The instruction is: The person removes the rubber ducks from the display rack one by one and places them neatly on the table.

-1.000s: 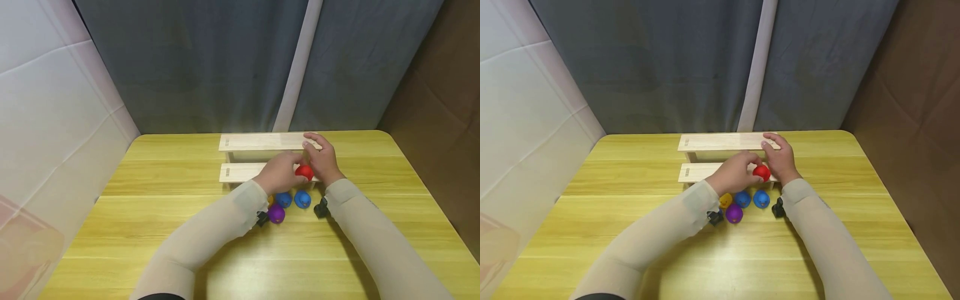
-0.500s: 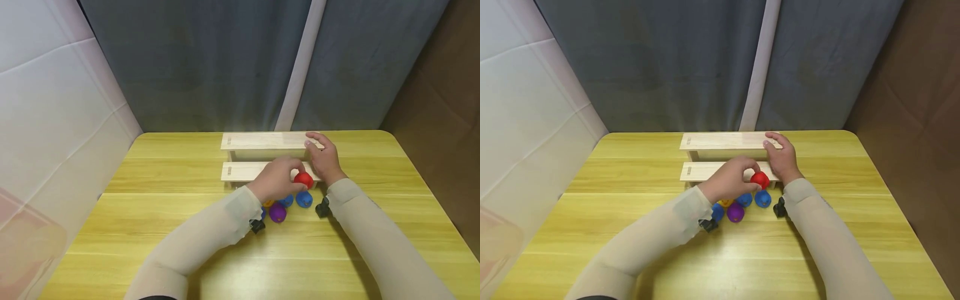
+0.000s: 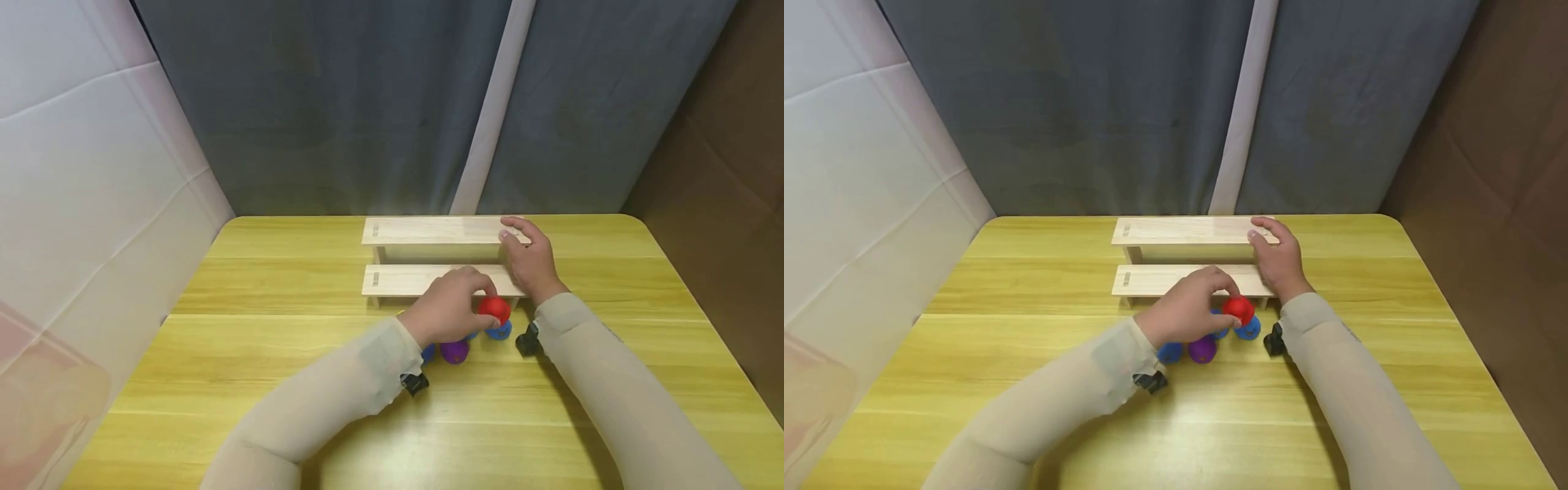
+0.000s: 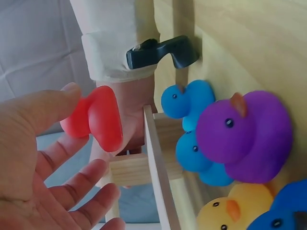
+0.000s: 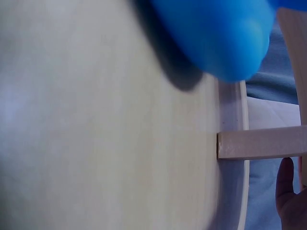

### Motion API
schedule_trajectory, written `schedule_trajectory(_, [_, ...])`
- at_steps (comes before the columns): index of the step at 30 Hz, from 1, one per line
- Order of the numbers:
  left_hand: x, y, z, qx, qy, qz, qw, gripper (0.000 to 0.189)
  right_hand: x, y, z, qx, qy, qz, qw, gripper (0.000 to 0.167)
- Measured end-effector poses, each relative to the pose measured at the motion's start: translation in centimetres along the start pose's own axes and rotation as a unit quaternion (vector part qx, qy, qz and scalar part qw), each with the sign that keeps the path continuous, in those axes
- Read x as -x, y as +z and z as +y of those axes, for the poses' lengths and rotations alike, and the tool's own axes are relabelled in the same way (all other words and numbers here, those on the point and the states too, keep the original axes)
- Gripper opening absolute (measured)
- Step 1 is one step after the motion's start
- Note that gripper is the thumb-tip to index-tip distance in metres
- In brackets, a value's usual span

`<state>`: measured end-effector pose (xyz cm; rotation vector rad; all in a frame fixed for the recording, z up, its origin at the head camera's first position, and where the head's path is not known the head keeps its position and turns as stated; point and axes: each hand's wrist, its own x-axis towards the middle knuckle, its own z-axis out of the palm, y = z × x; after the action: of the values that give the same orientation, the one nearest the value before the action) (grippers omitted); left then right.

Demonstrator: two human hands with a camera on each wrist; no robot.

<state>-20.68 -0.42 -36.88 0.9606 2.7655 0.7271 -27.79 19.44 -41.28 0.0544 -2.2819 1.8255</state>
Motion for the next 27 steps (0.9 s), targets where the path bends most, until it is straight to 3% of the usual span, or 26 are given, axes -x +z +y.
schedule_trajectory(9, [0.9,0.8,0.0,0.0,0.007,-0.003,1.0,0.03,-1.8,0.0,3.6,0.008,0.001,0.02,0.9998,0.039])
schedule_trajectory(19, [1.2,1.8,-0.4,-0.016,0.027,-0.009,0.9995,0.029,-1.6,0.0,3.6,0.016,-0.011,0.018,0.9996,0.038])
schedule_trajectory(27, [1.4,2.6,-0.4,-0.026,0.011,-0.027,0.9992,0.027,-1.7,0.0,3.6,0.026,-0.005,0.014,0.9995,0.04])
